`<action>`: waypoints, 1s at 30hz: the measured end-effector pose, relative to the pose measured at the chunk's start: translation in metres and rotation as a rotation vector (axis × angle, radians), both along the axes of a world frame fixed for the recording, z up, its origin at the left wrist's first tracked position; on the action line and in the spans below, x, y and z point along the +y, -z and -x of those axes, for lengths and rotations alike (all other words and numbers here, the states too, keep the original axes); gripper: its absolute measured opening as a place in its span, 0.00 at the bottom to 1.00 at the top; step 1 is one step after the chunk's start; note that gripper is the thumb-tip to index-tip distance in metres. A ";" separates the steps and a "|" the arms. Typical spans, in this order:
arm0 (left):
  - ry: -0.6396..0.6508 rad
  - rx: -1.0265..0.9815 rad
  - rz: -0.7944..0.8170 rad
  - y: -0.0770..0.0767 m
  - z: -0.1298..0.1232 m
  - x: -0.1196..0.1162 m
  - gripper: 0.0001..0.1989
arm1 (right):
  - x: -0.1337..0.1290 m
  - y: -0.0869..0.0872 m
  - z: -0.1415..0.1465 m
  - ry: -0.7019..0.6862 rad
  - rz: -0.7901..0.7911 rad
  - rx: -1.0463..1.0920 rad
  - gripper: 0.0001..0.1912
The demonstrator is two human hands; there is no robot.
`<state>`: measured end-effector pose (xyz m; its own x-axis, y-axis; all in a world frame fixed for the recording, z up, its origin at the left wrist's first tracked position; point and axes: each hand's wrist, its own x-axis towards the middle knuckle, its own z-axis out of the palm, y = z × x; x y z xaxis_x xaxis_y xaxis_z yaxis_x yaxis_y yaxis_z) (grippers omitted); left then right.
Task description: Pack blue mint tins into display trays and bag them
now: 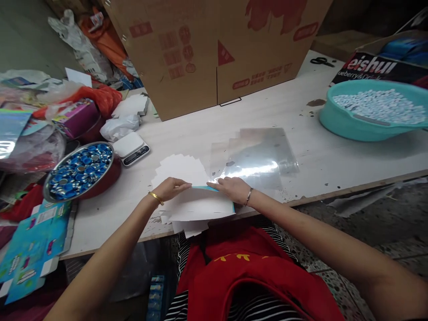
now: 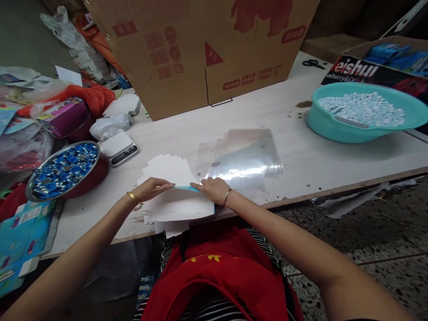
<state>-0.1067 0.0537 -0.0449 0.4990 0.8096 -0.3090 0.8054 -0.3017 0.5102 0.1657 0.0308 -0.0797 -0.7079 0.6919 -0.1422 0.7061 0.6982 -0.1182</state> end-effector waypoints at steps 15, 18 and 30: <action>0.327 0.482 -0.292 0.015 -0.029 -0.004 0.09 | 0.008 -0.009 0.022 0.040 0.085 -0.109 0.12; 0.406 0.550 -0.244 0.013 -0.032 0.000 0.09 | 0.009 -0.007 0.027 0.016 0.065 -0.131 0.13; 0.322 0.591 -0.279 0.016 -0.041 -0.005 0.15 | 0.012 -0.009 0.040 0.047 0.038 -0.196 0.14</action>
<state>-0.0659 0.0488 -0.0612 0.5395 0.7390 -0.4036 0.7721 -0.6254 -0.1130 0.1255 0.0424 -0.0708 -0.6308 0.7152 -0.3009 0.7502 0.6612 -0.0013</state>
